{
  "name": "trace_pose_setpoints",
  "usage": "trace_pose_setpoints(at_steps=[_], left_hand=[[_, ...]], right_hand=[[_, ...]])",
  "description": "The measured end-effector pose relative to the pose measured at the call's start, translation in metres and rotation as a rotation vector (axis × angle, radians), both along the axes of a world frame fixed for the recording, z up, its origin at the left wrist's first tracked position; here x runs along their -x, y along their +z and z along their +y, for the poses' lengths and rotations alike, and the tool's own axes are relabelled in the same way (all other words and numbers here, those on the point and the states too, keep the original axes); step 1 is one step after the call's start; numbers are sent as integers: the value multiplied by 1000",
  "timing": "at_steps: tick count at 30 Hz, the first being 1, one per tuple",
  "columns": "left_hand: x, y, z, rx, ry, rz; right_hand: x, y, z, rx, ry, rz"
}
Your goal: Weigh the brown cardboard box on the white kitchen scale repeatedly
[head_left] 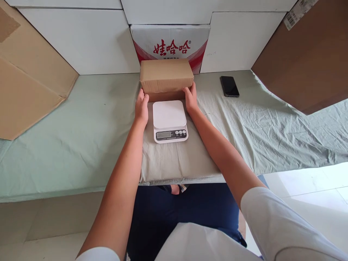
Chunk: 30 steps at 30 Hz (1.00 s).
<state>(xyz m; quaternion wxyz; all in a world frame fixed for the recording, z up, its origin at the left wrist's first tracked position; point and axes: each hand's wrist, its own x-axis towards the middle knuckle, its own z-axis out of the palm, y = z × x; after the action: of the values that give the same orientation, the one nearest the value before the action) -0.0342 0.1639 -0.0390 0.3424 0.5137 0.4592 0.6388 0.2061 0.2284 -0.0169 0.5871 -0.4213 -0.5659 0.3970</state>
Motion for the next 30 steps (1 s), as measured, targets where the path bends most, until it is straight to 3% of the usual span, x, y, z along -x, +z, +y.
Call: trace_pose_setpoints(at_steps=[30], left_hand=[[-2, 2, 4, -15, -40, -17]], right_hand=[[-1, -5, 8, -15, 8, -45]])
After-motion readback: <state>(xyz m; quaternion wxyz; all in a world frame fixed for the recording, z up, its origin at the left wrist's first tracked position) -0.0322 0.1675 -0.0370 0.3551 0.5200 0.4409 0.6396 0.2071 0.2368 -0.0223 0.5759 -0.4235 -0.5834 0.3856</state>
